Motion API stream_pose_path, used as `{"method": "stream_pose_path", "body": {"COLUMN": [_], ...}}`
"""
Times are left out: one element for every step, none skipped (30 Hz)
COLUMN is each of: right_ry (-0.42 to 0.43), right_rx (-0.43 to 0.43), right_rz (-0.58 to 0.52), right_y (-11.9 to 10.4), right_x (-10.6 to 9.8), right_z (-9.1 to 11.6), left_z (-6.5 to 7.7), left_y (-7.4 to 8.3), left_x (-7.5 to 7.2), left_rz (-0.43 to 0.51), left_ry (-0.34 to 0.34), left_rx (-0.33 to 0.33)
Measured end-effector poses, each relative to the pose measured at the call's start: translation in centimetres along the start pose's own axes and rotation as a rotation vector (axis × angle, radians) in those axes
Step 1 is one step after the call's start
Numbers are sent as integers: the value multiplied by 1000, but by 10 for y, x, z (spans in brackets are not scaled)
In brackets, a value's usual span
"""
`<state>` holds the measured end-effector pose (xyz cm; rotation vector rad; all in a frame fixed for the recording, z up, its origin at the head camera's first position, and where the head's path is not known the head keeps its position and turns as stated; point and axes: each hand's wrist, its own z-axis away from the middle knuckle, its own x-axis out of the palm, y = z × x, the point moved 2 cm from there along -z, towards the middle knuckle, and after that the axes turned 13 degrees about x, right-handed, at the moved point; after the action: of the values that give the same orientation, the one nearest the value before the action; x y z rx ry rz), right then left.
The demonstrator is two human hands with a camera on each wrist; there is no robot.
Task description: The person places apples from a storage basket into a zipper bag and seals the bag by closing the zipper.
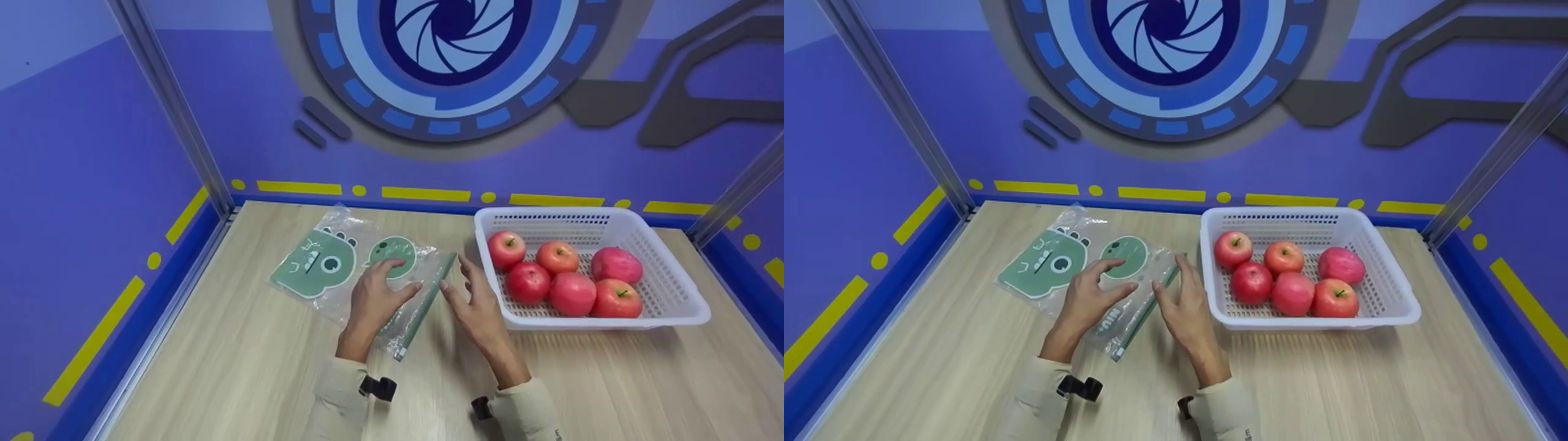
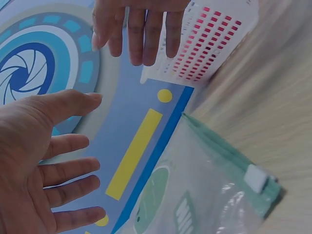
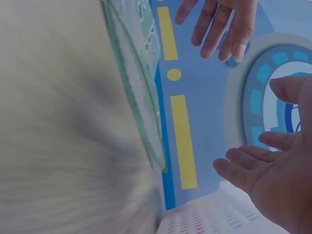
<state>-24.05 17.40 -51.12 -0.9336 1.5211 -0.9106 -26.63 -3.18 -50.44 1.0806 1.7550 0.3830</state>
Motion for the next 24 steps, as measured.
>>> {"method": "stream_pose_path", "body": {"right_ry": [0,1,2,2,2,3,7,11,14,15,18,21,23,24,23,21,20,15,11,7,3,-1,-4,-8], "right_rx": [0,-2,-5,-8,-12,-12,-9,-8,-4,-2,-1,5,10,13,19,23,26,35,39,42,45,45,47,48], "right_rz": [7,16,24,31,39,47,55,62,70,77,85,89,92,95,96,94,92,85,81,77,73,69,64,59], "right_y": [2,3,5,6,7,9,10,11,12,13,14,15,16,16,17,18,19,19,20,20,20,20,21,21], "right_x": [1,2,3,4,5,6,8,9,10,11,12,13,14,14,15,15,15,15,16,16,16,16,16,17], "right_z": [0,0,0,0,0,0,0,0,0,0,0,0,0,0,0,0,-1,-1,-1,-1,-1,-1,-1,-1], "left_z": [1,1,1,2,3,3,4,5,7,8,9,10,11,12,13,14,14,15,15,15,15,16,16,16], "left_y": [0,0,0,0,-1,-1,-2,-2,-3,-4,-5,-6,-7,-8,-9,-10,-10,-11,-11,-11,-12,-11,-11,-11], "left_x": [2,5,7,10,12,15,18,20,23,25,27,29,31,32,34,35,36,37,38,39,39,40,40,40], "left_rz": [-7,-14,-22,-35,-46,-58,-71,-84,-98,-112,-121,-132,-140,-146,-154,-161,-170,-183,-196,-212,-228,-242,-255,-263], "left_ry": [-5,-12,-21,-34,-48,-65,-81,-99,-115,-130,-143,-153,-164,-174,-181,-188,-194,-198,-201,-202,-202,-202,-200,-199], "left_rx": [1,-2,-6,-10,-13,-19,-21,-28,-34,-39,-45,-53,-60,-69,-75,-82,-84,-86,-85,-81,-74,-70,-65,-64]}}
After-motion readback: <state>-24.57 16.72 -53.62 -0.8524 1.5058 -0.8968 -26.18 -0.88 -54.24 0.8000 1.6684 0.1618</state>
